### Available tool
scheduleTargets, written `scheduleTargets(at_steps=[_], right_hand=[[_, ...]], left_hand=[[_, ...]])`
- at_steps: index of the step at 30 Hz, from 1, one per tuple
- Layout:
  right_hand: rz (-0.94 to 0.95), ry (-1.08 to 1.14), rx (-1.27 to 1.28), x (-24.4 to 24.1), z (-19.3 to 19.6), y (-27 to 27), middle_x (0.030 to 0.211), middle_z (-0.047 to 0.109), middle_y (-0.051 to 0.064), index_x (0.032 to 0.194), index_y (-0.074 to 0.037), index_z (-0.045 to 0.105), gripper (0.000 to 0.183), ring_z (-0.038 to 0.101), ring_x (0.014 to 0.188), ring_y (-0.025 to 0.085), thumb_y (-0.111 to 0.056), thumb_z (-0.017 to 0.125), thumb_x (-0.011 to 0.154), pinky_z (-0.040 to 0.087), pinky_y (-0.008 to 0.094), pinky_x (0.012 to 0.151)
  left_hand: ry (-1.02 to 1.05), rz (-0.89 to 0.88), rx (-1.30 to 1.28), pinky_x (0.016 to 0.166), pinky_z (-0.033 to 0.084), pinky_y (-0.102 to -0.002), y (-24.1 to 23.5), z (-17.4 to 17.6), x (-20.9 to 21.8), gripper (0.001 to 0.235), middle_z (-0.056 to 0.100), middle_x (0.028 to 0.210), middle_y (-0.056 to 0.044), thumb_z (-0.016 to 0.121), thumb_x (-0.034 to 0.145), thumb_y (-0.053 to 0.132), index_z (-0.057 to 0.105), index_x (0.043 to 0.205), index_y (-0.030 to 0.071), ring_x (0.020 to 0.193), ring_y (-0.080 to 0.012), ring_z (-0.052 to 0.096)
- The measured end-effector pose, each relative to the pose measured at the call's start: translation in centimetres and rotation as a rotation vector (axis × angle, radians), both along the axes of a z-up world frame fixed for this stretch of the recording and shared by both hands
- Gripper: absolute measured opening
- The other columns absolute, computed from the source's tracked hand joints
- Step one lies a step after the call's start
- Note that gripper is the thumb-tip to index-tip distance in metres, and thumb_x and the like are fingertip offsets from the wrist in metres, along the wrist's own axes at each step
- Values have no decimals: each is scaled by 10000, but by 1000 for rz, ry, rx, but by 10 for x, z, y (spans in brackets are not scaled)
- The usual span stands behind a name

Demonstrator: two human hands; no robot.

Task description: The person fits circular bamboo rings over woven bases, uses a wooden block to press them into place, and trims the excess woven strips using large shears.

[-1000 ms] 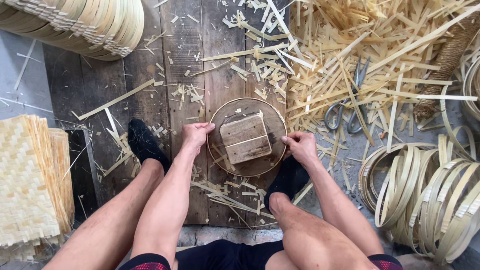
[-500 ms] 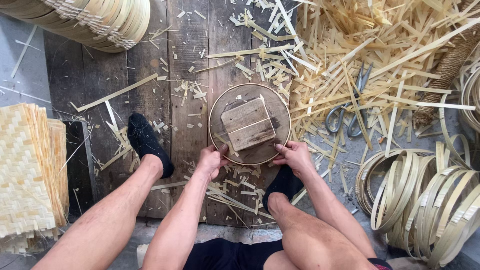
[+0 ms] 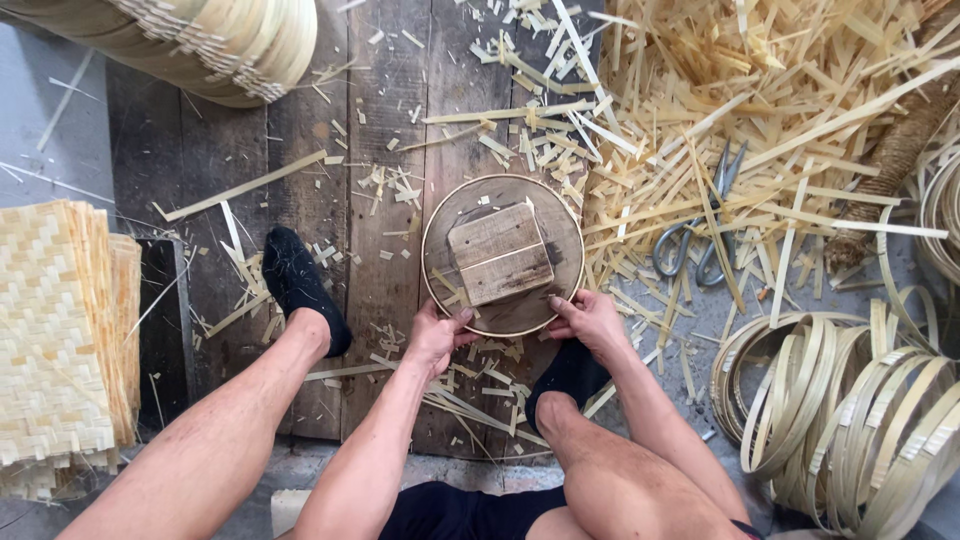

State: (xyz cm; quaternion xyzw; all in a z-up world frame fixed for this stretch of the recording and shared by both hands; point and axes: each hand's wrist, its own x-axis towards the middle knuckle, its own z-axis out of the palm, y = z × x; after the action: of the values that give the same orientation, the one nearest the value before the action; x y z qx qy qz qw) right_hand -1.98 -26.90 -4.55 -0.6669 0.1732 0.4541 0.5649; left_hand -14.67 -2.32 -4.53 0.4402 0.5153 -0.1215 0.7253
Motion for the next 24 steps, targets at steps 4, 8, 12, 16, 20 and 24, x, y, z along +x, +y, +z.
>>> scheduleTargets(at_steps=[4,8,12,16,20,24], right_hand=[[133,-502,-241,28,46,7,1436,486,311,1583,27,197,1150,529,1321,385,-448,878,788,467,519,1049],[31,-402,35,44,86,42,1584,291,311,1612,-34,-20,1520,337,1473,399,-521,949,547,343,539,1172],[-80,-438,-47,45,113,66,1522,427,305,1620,-36,39,1475,439,1435,389,-489,945,548,380,492,1181],[-114,-478,-67,41,112,68,1498,470,281,1624,-18,32,1431,495,1403,374,-430,934,592,420,462,1160],[-171,-459,72,39,111,60,1472,536,266,1625,-15,60,1405,548,1376,354,-450,928,609,434,440,1168],[-208,-408,195,38,107,44,1468,533,263,1649,-29,72,1406,535,1378,338,-438,920,606,408,424,1175]], left_hand=[[-269,-327,333,973,523,-475,37,54,30,560,688,1297,-118,753,911,5,524,1417,75,1220,-252,630],[-289,-663,591,854,618,-506,36,130,63,549,715,1132,-218,652,943,131,547,1481,145,997,-346,684],[-634,-697,676,910,618,-438,4,163,88,559,721,1184,-226,737,943,274,466,1387,69,1045,-271,743],[-673,-551,778,826,665,-374,-18,149,108,614,752,1155,-201,444,1076,474,385,1572,117,989,-252,773],[-792,-583,987,827,664,-392,-18,146,112,581,738,1204,-227,386,1132,508,472,1543,106,1030,-300,775],[-799,-657,998,783,663,-392,-23,153,119,585,749,1188,-208,407,1108,510,495,1524,109,965,-292,787]])
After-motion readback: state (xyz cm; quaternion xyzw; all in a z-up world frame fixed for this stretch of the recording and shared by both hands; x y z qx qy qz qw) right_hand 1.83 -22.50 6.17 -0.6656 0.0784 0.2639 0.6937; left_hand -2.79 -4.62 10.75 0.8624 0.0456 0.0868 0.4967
